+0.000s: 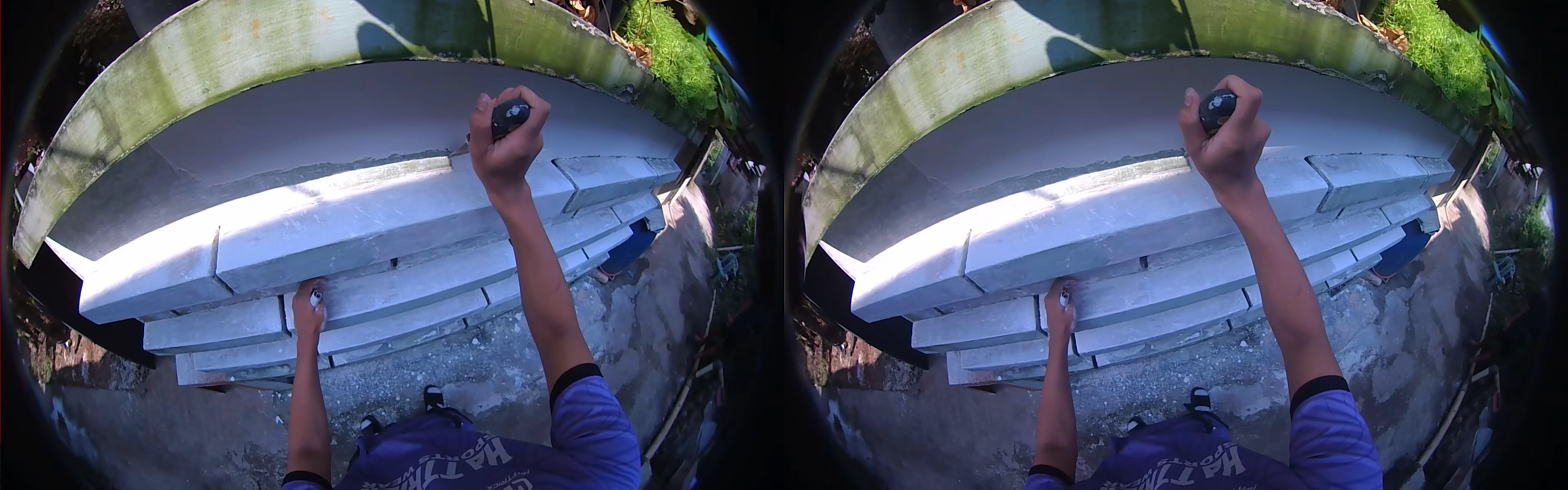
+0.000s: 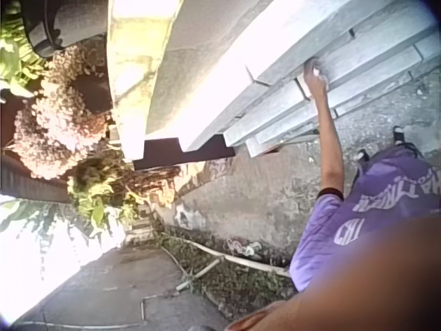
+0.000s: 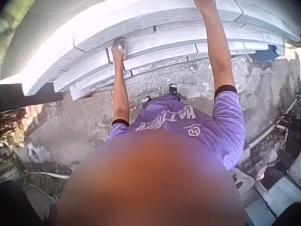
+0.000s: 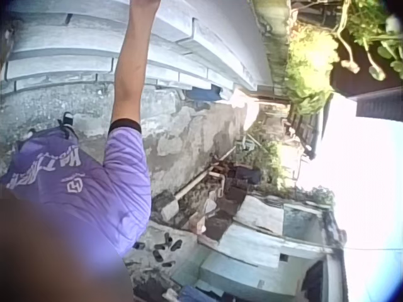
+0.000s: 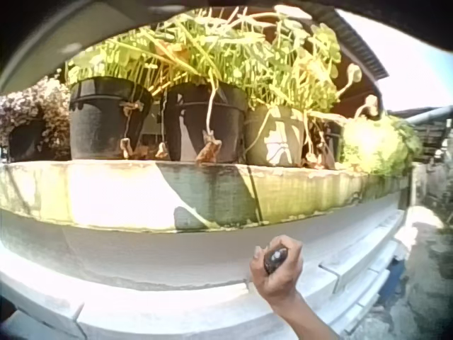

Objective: The person applies and smooths wall filler onto a concrete structure with a putty knife.

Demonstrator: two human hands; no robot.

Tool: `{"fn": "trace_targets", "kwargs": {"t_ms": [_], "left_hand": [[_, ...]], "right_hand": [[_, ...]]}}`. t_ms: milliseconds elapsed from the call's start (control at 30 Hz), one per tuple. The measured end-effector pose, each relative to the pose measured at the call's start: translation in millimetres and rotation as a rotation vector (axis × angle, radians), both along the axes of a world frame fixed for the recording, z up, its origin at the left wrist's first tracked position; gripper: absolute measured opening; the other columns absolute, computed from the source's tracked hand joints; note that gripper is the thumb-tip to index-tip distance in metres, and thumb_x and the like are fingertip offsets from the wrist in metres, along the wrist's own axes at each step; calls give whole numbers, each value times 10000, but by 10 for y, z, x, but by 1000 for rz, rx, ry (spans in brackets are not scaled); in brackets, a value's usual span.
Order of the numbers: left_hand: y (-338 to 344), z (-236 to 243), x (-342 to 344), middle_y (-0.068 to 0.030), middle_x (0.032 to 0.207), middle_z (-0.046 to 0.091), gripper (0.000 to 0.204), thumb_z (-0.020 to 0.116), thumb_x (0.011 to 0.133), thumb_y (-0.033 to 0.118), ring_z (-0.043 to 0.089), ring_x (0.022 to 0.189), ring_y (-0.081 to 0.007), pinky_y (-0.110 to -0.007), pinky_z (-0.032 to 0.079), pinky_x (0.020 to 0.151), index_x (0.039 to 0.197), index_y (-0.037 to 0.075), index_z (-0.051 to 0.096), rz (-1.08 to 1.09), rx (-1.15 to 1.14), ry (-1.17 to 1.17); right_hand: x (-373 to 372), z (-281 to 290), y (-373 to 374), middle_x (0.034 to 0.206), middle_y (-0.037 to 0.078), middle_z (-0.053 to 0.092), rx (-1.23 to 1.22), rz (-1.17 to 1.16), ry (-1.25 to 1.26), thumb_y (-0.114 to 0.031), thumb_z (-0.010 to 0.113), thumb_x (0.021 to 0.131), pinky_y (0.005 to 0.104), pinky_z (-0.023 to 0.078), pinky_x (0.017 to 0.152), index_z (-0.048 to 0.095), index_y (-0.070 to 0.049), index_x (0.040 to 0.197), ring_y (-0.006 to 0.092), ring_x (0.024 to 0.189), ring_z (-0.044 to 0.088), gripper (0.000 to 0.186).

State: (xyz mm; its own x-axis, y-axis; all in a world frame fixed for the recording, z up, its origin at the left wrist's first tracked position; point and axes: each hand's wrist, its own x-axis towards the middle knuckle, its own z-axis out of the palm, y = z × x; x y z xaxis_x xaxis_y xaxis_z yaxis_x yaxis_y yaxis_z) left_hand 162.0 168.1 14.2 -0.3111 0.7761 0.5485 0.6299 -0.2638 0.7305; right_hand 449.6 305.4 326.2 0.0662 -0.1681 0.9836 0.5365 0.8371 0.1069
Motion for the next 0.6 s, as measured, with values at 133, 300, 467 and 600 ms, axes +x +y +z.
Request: {"fn": "trace_targets", "kwargs": {"t_ms": [133, 300, 467, 600], "left_hand": [[-26, -15, -9, -157, 1002, 648, 450, 525, 645, -119, 638, 928, -349, -381, 498, 817, 1054, 49, 606, 65, -45, 68], [-49, 34, 54, -156, 1024, 644, 451, 537, 647, -117, 635, 939, -352, -377, 506, 839, 1061, 50, 601, 73, -48, 93], [-56, 12, 36, -153, 1023, 641, 478, 543, 635, -119, 643, 947, -335, -373, 512, 854, 1079, 53, 591, 63, -69, 69], [-20, 64, 32, -146, 1021, 639, 491, 549, 619, -125, 648, 947, -319, -377, 516, 847, 1075, 55, 587, 49, -57, 84]], "right_hand": [[-63, 178, -145, 632, 37, 516, 98, 224, 85, -188, 712, 863, 255, 435, 429, 440, -37, 1010, 129, 473, 565, 344], [-66, 95, 26, 648, 54, 528, -15, -18, 3, -197, 708, 869, 258, 434, 427, 435, -39, 1029, 142, 481, 581, 354], [-125, 73, 59, 626, 36, 522, 59, 93, 37, -207, 708, 867, 266, 450, 432, 446, -43, 1022, 158, 472, 581, 347], [-153, 112, -17, 627, 40, 523, 41, 14, -61, -193, 710, 864, 252, 456, 439, 445, -42, 1009, 141, 478, 581, 338]]}}
